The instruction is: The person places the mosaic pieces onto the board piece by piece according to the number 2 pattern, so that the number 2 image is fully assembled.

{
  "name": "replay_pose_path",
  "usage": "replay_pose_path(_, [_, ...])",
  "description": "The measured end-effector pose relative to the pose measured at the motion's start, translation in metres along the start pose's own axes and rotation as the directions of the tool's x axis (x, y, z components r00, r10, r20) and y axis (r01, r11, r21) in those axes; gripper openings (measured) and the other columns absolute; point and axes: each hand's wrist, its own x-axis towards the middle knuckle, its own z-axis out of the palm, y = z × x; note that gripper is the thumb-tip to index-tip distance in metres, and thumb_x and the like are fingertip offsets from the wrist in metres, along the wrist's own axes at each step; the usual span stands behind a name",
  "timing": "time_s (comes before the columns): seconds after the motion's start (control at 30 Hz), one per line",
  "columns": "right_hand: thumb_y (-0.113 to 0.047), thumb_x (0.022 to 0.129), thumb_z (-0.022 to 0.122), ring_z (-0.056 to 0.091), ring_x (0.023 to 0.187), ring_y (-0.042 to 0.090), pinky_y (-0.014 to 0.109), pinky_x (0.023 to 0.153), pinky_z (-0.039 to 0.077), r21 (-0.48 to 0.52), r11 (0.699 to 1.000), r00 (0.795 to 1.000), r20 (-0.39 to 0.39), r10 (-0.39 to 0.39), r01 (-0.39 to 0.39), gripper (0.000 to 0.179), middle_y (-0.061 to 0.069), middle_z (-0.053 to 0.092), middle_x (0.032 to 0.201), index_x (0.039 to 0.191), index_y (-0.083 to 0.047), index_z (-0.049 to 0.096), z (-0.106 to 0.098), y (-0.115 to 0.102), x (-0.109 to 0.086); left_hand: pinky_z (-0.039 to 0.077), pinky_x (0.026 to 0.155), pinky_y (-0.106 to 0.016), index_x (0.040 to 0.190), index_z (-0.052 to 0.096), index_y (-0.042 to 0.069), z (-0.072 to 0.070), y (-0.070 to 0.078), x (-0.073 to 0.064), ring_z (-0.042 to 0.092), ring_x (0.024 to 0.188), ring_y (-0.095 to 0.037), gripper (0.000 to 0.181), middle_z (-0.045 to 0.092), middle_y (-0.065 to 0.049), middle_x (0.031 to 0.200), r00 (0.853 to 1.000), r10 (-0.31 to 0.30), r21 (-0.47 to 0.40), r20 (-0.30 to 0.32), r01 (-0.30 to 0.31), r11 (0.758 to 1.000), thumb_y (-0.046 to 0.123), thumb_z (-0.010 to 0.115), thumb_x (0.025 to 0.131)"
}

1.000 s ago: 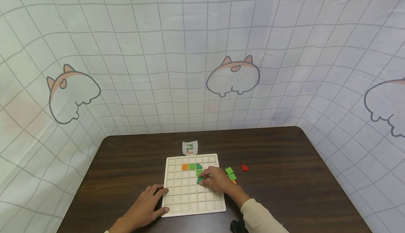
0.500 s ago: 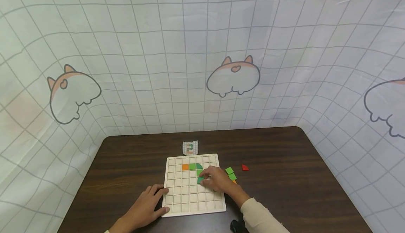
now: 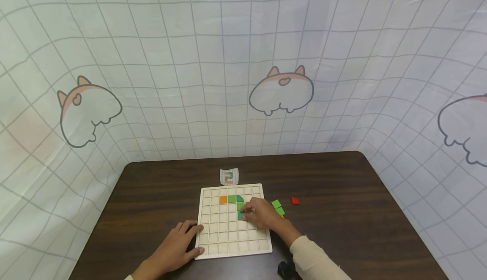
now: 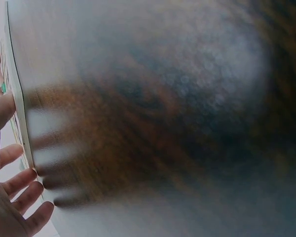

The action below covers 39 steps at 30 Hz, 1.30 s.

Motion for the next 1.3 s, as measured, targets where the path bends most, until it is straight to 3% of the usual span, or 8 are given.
replay_pose_path(0.4, [-0.023, 0.089, 0.078, 0.053, 0.078, 0.002, 0.024, 0.071, 0.046, -0.033, 0.999, 1.0, 0.009, 0.001, -0.001, 0.021, -0.008, 0.066, 0.088, 0.106, -0.012, 0.079, 0.0009, -0.0013, 0.0015, 0.046, 0.092, -0.055, 0.141, 0.054, 0.016, 0.0005, 0.0007, -0.0006, 0.052, 0.12, -0.03, 0.06, 0.05, -0.012, 0.14, 1.0, 0.003, 0.012, -0.01, -0.003, 1.0, 0.05, 0.066, 0.094])
replay_pose_path(0.67, [-0.013, 0.086, 0.079, 0.049, 0.072, 0.0, 0.021, 0.063, 0.043, -0.058, 0.992, 0.993, -0.033, -0.113, 0.111, 0.018, -0.002, 0.066, 0.084, 0.103, -0.006, 0.079, 0.0005, 0.0003, 0.0015, 0.045, 0.094, -0.056, 0.142, 0.053, 0.016, -0.0001, 0.001, -0.0001, 0.052, 0.122, -0.031, 0.059, 0.05, -0.012, 0.141, 1.0, -0.004, 0.007, 0.0, 0.004, 1.0, 0.05, 0.065, 0.095])
replay_pose_path(0.97, [-0.02, 0.088, 0.079, 0.049, 0.072, 0.0, 0.02, 0.065, 0.043, -0.031, 0.999, 0.999, 0.019, -0.029, 0.03, 0.022, -0.006, 0.066, 0.085, 0.106, -0.009, 0.079, -0.0017, -0.0031, 0.0036, 0.045, 0.094, -0.057, 0.142, 0.053, 0.016, 0.0004, 0.0006, -0.0002, 0.052, 0.122, -0.031, 0.06, 0.05, -0.012, 0.14, 1.0, -0.003, 0.008, -0.002, 0.003, 1.0, 0.051, 0.065, 0.095])
replay_pose_path(1.3, [-0.021, 0.087, 0.079, 0.052, 0.075, 0.004, 0.022, 0.068, 0.044, -0.058, 0.998, 1.0, -0.016, 0.001, -0.002, 0.017, -0.008, 0.065, 0.085, 0.102, -0.012, 0.08, 0.0015, -0.0027, 0.0049, 0.045, 0.093, -0.057, 0.142, 0.053, 0.016, -0.0003, 0.0012, 0.0002, 0.051, 0.121, -0.031, 0.06, 0.05, -0.013, 0.141, 1.0, -0.007, 0.007, 0.004, 0.007, 1.0, 0.051, 0.064, 0.095])
